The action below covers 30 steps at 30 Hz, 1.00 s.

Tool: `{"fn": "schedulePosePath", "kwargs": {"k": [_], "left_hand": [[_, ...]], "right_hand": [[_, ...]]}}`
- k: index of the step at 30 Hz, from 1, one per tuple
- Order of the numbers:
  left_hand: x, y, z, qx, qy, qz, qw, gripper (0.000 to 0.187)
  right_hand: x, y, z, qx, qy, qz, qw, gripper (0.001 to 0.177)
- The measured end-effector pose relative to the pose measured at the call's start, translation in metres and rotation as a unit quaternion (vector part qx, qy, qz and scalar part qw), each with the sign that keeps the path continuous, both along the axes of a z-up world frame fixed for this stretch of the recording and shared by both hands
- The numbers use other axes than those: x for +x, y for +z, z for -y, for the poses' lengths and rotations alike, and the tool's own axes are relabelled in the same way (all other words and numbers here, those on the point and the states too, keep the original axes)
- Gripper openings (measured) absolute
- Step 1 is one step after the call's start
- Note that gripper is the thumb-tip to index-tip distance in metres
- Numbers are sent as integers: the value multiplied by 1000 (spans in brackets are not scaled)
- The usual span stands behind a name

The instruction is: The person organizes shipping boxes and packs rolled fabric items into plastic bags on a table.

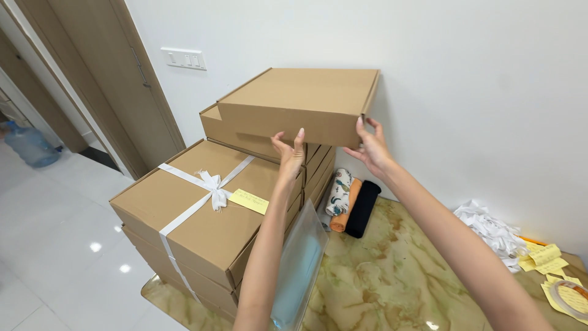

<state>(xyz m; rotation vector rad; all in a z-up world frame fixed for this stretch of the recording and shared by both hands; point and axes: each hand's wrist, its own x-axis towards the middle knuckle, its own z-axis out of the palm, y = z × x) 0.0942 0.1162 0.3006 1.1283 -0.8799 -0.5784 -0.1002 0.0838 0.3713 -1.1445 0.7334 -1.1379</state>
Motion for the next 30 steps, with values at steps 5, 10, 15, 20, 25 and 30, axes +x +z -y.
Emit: {"fn": "schedulePosePath", "kwargs": {"k": [5, 10, 15, 20, 25, 30], "left_hand": [[-3, 5, 1, 19, -17, 14, 1000, 100], [-16, 11, 3, 50, -39, 46, 997, 121], [-25, 16, 17, 65, 106, 178, 976, 131], [-13, 1, 55, 66, 202, 196, 957, 138], [11, -26, 96, 87, 312, 202, 924, 127], [14, -29, 92, 68, 281, 209, 934, 136]], "right_hand": [[33, -49, 61, -12, -2, 16, 1000, 47], [42, -35, 40, -52, 104, -46, 992, 62], [33, -45, 29, -86, 103, -101, 986, 70], [12, -50, 27, -97, 105, -121, 982, 66], [-23, -57, 42, -76, 79, -126, 986, 58], [-33, -45, 43, -45, 63, -100, 992, 55]]}}
